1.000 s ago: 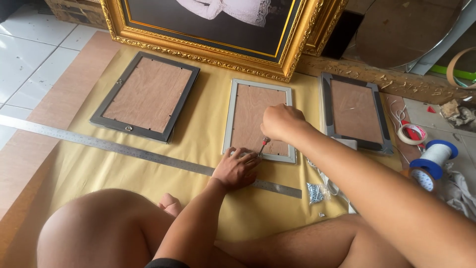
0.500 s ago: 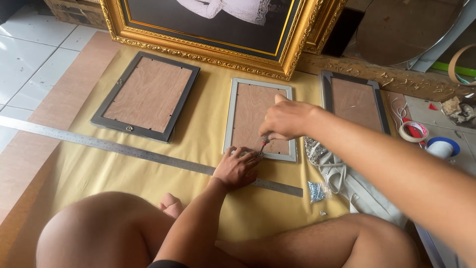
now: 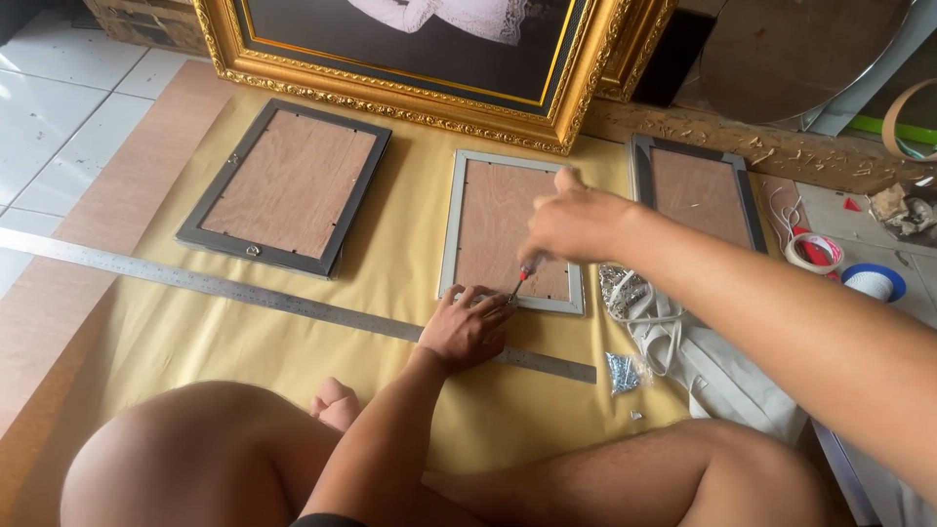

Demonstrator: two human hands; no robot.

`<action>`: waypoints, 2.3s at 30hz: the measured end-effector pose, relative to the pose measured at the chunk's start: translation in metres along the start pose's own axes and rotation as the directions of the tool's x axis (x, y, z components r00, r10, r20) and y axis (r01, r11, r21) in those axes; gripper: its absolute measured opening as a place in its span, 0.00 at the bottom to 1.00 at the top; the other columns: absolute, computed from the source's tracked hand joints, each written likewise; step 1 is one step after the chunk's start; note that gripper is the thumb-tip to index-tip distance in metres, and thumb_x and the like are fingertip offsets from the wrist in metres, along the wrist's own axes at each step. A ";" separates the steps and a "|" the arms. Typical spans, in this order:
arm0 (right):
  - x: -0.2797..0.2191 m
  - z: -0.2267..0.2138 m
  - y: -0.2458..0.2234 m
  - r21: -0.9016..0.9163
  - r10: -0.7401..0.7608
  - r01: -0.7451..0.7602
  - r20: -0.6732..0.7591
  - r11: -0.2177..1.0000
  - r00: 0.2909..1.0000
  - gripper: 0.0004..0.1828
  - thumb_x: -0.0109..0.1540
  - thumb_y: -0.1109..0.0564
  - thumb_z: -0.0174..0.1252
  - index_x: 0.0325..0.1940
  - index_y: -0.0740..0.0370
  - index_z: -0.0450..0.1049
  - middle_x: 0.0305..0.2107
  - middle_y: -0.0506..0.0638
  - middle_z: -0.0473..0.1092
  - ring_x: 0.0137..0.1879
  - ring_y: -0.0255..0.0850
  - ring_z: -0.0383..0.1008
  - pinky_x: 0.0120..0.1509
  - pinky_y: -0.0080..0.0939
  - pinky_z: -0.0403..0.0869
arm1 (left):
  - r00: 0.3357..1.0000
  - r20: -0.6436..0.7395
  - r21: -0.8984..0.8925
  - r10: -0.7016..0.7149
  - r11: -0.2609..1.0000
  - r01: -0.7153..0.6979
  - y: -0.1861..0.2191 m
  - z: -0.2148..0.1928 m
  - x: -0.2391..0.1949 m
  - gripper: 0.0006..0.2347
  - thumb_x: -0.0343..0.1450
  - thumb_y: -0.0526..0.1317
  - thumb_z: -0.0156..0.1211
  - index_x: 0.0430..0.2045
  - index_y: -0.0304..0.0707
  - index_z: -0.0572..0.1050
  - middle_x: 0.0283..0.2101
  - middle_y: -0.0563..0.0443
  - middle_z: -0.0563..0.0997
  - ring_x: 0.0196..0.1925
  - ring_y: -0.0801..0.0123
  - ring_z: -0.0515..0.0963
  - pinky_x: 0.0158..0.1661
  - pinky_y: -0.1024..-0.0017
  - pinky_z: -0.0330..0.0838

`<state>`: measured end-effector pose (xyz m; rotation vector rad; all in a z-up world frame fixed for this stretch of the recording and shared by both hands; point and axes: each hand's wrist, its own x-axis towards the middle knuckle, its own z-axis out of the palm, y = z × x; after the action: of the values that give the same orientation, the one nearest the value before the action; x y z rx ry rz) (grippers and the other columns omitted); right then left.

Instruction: The person sits on the floor and uses a metal ruler and screwdriver to attach metal brackets to the back of a picture frame. They measure positions, place brackets, and tighten screws to secure them.

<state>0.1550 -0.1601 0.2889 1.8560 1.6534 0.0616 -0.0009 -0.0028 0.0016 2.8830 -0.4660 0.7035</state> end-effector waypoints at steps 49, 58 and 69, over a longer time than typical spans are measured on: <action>0.050 0.043 -0.027 0.502 0.476 -0.670 0.472 0.547 0.742 0.15 0.59 0.41 0.62 0.45 0.32 0.91 0.47 0.50 0.86 0.57 0.56 0.87 0.57 0.67 0.83 | 0.998 -0.049 0.030 0.027 0.999 -0.026 -0.003 0.000 0.000 0.18 0.71 0.56 0.61 0.55 0.64 0.81 0.61 0.63 0.79 0.66 0.62 0.71 0.62 0.51 0.66; 0.031 0.024 -0.018 -0.020 -0.009 0.008 -0.057 1.000 0.998 0.14 0.67 0.50 0.61 0.44 0.23 0.84 0.34 0.35 0.79 0.51 0.44 0.77 0.67 0.62 0.64 | 1.000 0.007 -0.004 -0.016 1.000 0.016 -0.001 0.001 -0.002 0.18 0.73 0.55 0.61 0.57 0.63 0.81 0.62 0.59 0.74 0.66 0.60 0.70 0.63 0.51 0.67; 0.036 0.010 -0.031 0.513 0.425 -0.572 0.384 0.640 0.820 0.19 0.63 0.47 0.57 0.48 0.55 0.89 0.44 0.59 0.86 0.58 0.59 0.87 0.60 0.65 0.84 | 0.999 0.048 0.008 -0.008 1.000 0.007 0.001 -0.012 0.002 0.16 0.74 0.56 0.58 0.54 0.65 0.82 0.61 0.63 0.76 0.66 0.62 0.69 0.64 0.53 0.65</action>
<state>0.1400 -0.1316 0.2522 2.6634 0.9893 -0.5019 -0.0047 -0.0019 0.0129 2.9125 -0.4592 0.6379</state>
